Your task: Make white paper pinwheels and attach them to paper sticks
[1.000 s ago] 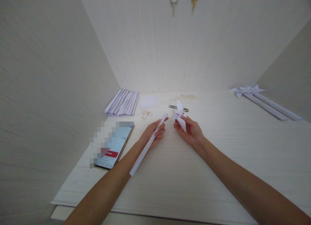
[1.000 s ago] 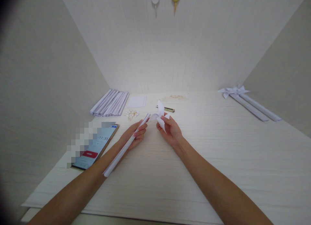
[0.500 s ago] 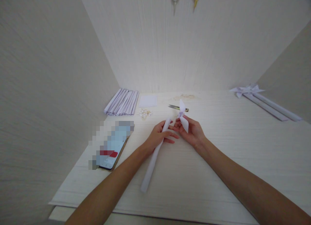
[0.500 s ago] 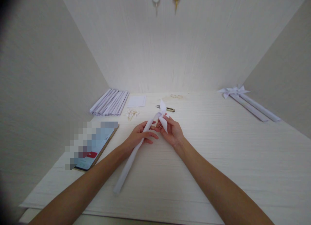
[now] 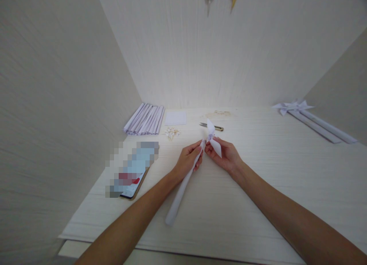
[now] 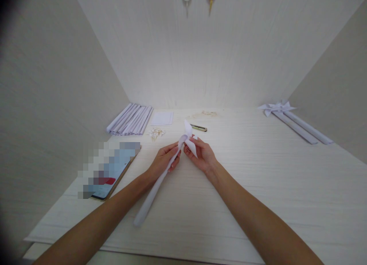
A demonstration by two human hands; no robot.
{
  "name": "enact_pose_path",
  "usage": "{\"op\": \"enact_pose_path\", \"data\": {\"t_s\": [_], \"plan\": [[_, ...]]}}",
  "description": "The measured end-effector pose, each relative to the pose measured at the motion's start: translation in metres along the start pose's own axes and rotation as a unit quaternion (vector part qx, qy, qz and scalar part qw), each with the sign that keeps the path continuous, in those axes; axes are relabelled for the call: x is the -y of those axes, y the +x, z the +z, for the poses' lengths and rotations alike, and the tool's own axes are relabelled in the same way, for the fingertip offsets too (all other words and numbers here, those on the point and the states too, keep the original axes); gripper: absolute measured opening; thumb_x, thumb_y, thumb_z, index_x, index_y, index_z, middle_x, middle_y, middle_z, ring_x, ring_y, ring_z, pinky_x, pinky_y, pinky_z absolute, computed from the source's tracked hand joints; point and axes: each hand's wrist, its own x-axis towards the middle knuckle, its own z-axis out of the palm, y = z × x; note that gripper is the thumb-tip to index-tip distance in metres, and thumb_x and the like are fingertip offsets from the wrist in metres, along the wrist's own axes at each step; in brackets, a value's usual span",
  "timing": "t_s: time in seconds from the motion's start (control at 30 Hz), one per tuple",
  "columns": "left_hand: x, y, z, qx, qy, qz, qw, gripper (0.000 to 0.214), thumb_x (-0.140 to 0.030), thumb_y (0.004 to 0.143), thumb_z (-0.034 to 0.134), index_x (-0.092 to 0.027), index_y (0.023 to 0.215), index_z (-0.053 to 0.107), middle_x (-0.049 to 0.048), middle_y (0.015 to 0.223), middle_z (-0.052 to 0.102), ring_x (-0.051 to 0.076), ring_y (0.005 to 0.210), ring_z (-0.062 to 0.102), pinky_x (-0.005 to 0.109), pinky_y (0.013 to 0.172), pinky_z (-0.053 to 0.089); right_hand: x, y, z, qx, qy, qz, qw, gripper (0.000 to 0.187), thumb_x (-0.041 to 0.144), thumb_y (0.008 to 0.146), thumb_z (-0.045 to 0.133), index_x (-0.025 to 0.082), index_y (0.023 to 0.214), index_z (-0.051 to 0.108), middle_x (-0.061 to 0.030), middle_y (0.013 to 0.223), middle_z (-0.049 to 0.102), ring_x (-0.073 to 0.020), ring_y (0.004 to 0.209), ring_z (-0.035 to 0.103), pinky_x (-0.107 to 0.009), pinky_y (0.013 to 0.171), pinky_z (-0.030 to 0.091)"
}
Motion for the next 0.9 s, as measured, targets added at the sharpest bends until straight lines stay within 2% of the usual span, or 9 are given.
{"op": "enact_pose_path", "data": {"t_s": [0.1,0.23,0.4,0.57,0.9], "plan": [[-0.002,-0.001,0.000,-0.024,-0.001,-0.005,1.000,0.041,-0.029,0.072,0.046,-0.008,0.107,0.049,-0.0088,0.045,0.037,0.002,0.030,0.030,0.015,0.026,0.024,0.000,-0.001,0.002,-0.003,-0.012,-0.009,1.000,0.012,0.007,0.061,0.059,0.017,0.067,0.054,0.0019,0.061,0.057,-0.0072,0.054,0.053,-0.016,0.050,0.047],[-0.002,0.000,-0.001,-0.043,-0.001,-0.010,0.999,0.049,-0.027,0.070,0.048,-0.007,0.115,0.046,-0.0088,0.045,0.037,0.003,0.031,0.031,0.015,0.027,0.024,0.000,-0.001,0.003,-0.014,-0.025,-0.017,0.999,0.013,0.007,0.060,0.058,0.017,0.066,0.054,0.0024,0.062,0.057,-0.0073,0.054,0.052,-0.016,0.049,0.047],[0.000,0.001,-0.004,-0.039,-0.017,-0.005,0.999,0.052,-0.027,0.068,0.051,-0.008,0.115,0.046,-0.0088,0.044,0.039,0.003,0.031,0.033,0.015,0.027,0.025,0.000,-0.002,0.003,-0.021,-0.056,-0.024,0.998,0.015,0.009,0.059,0.062,0.019,0.067,0.053,0.0039,0.062,0.058,-0.0067,0.054,0.052,-0.016,0.050,0.047],[-0.002,0.001,-0.005,-0.048,-0.042,-0.015,0.998,0.058,-0.026,0.064,0.055,-0.003,0.116,0.043,-0.0091,0.042,0.040,0.003,0.031,0.034,0.016,0.027,0.026,0.000,-0.003,0.004,-0.017,-0.080,-0.044,0.996,0.017,0.011,0.056,0.064,0.019,0.068,0.055,0.0050,0.063,0.059,-0.0067,0.055,0.052,-0.017,0.051,0.045],[-0.006,-0.001,-0.006,-0.072,0.013,-0.029,0.997,0.054,-0.027,0.065,0.055,-0.007,0.114,0.047,-0.0098,0.034,0.041,0.004,0.025,0.032,0.016,0.027,0.026,-0.003,-0.006,0.013,0.003,-0.154,-0.127,0.980,0.020,0.010,0.052,0.067,0.019,0.063,0.054,0.0057,0.055,0.055,-0.0082,0.054,0.050,-0.021,0.053,0.040]]}}
